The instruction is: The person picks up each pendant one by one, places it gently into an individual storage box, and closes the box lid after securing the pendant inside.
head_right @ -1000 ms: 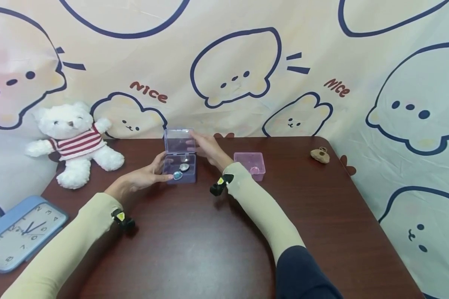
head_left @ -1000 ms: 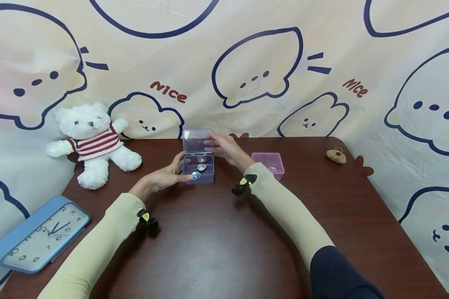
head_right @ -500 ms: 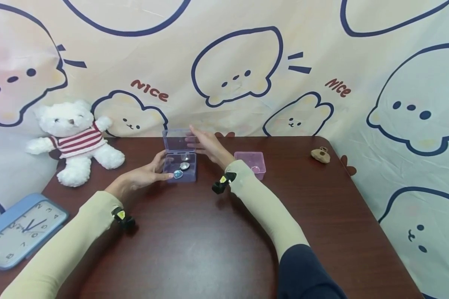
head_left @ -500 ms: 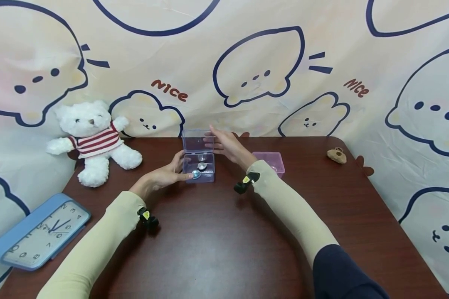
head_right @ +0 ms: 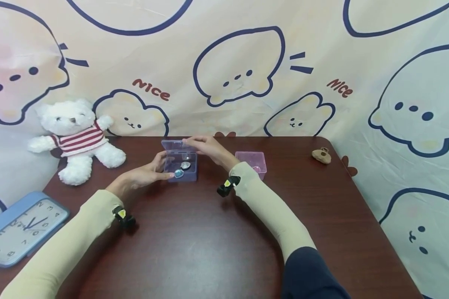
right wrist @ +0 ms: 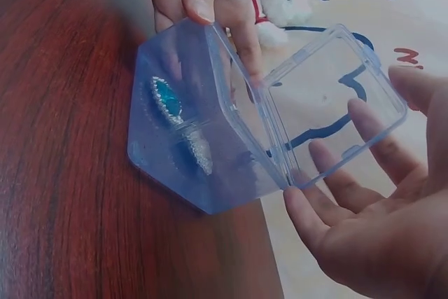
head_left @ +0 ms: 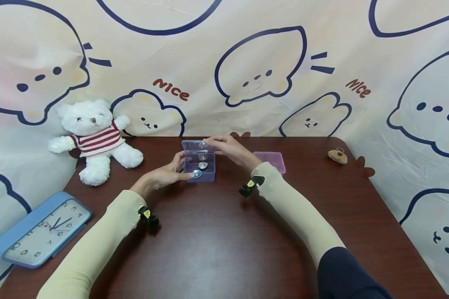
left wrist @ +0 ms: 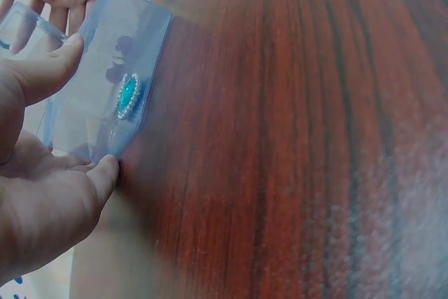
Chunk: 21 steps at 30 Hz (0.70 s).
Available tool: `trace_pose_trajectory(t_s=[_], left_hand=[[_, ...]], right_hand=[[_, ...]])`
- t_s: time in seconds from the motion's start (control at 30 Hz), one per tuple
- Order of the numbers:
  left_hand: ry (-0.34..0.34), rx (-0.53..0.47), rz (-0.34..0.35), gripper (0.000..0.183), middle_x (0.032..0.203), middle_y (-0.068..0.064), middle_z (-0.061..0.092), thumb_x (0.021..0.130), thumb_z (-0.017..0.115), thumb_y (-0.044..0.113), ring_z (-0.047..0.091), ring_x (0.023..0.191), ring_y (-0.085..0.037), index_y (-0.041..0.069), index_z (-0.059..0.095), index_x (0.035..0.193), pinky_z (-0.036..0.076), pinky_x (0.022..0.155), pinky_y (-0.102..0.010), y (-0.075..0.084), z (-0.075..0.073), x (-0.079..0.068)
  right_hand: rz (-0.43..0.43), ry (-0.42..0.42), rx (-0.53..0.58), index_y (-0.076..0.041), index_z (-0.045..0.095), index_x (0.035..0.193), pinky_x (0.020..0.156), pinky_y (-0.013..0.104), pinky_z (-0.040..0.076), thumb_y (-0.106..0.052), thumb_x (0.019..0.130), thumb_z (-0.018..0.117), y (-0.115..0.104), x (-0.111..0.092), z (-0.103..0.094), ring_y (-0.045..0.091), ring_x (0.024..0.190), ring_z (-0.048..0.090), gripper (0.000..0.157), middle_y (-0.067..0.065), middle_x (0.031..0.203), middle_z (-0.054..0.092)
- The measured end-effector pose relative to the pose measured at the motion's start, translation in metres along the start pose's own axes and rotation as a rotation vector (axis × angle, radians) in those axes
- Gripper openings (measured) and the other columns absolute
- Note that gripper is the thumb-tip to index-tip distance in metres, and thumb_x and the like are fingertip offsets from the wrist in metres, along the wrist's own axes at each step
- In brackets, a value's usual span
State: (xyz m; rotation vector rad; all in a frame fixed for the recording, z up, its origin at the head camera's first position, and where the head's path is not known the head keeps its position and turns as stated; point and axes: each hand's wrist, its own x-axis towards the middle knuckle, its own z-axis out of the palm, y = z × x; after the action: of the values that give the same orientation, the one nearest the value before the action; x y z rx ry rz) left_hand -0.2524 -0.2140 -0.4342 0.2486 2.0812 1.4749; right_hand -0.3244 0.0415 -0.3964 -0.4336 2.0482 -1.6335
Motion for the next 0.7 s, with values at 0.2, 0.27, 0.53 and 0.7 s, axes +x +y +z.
trace_pose_trajectory(t_s=[0.2, 0.27, 0.53, 0.7], left_hand=[[-0.007, -0.008, 0.011, 0.099, 0.173, -0.016, 0.000, 0.101, 0.067, 0.023, -0.002, 0.162, -0.035, 0.021, -0.012, 0.160, 0.005, 0.128, -0.063, 0.000, 0.000, 0.000], [-0.008, -0.015, 0.008, 0.097, 0.173, -0.016, 0.002, 0.101, 0.066, 0.023, 0.000, 0.161, -0.035, 0.021, -0.011, 0.159, 0.005, 0.128, -0.063, 0.000, 0.000, 0.000], [0.004, -0.051, 0.004, 0.096, 0.173, -0.016, 0.002, 0.100, 0.067, 0.024, -0.001, 0.162, -0.033, 0.025, -0.009, 0.158, 0.003, 0.129, -0.061, -0.002, 0.001, -0.001], [0.017, -0.061, 0.020, 0.097, 0.173, -0.014, 0.005, 0.098, 0.071, 0.023, 0.003, 0.162, -0.033, 0.026, -0.005, 0.159, 0.007, 0.130, -0.058, -0.003, 0.002, -0.002]], right_hand=[[0.005, -0.073, -0.090, -0.016, 0.069, 0.130, 0.123, 0.053, 0.034, -0.044, 0.099, 0.067, 0.002, -0.006, -0.002, 0.032, 0.138, 0.054, 0.042, 0.008, 0.138, 0.063], [0.010, -0.098, -0.108, -0.017, 0.069, 0.130, 0.124, 0.054, 0.034, -0.043, 0.098, 0.068, 0.003, -0.008, -0.002, 0.035, 0.140, 0.052, 0.041, 0.007, 0.138, 0.062], [-0.002, -0.156, -0.238, -0.023, 0.069, 0.131, 0.120, 0.053, 0.037, -0.042, 0.093, 0.075, 0.009, -0.011, 0.000, 0.027, 0.127, 0.055, 0.043, 0.003, 0.136, 0.063], [-0.057, -0.170, -0.327, -0.015, 0.065, 0.137, 0.118, 0.051, 0.042, -0.033, 0.091, 0.079, 0.011, -0.015, 0.002, 0.028, 0.131, 0.055, 0.051, 0.006, 0.145, 0.058]])
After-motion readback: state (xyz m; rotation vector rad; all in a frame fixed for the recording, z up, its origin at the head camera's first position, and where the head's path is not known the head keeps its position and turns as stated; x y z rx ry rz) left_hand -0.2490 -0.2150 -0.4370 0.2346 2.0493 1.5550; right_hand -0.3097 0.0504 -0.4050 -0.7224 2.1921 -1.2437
